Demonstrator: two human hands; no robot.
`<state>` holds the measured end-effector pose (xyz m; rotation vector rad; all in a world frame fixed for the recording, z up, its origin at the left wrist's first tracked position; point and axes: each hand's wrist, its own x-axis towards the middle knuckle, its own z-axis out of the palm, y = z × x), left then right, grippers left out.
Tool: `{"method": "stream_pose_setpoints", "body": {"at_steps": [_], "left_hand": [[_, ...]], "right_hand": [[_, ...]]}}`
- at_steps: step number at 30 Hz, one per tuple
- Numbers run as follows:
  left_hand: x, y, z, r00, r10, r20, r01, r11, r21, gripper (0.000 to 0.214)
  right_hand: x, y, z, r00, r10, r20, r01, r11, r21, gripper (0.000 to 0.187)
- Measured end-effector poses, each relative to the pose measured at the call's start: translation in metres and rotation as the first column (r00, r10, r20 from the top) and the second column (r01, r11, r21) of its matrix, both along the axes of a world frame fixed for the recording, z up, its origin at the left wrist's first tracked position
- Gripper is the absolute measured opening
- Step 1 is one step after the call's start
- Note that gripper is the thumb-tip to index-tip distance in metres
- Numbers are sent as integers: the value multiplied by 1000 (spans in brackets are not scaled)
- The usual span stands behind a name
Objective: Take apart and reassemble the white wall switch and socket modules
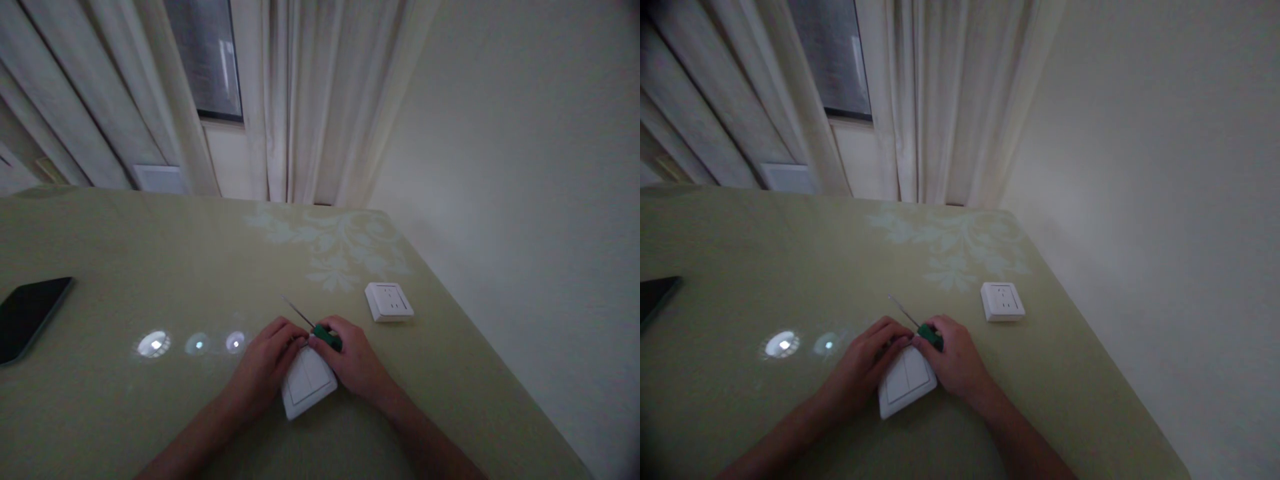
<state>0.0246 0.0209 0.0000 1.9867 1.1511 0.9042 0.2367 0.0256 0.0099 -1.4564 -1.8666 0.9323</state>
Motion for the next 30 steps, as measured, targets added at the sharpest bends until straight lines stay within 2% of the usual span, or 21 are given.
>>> {"method": "stream_pose_setpoints", "body": {"at_steps": [5,6,9,11,14,18,24,30], "left_hand": [[0,-7,4,999,-43,-30,43,999,3,22],[0,-10,5,996,-59,-61,59,998,10,28],[1,-17,6,981,-93,-169,100,994,34,87],[1,-19,6,972,-111,-205,119,992,27,99],[-3,-16,9,965,-165,-203,166,986,-12,91],[-12,-10,13,962,-230,-144,226,973,-48,92],[-15,-8,16,968,-210,-137,210,978,-17,85],[-19,-8,18,953,-246,-177,242,969,-44,92]], "right_hand": [[-1,0,-1,999,-13,-48,12,1000,-9,20],[0,1,-1,998,-12,-64,11,1000,-20,19],[1,2,0,995,-32,-98,27,998,-53,18],[2,3,0,991,-53,-125,45,997,-66,19],[3,5,-1,976,-86,-199,60,989,-132,23],[3,4,-3,959,-110,-263,43,968,-248,32],[3,4,-2,954,-111,-280,42,969,-243,37],[2,4,-2,956,-113,-271,50,972,-230,32]]}}
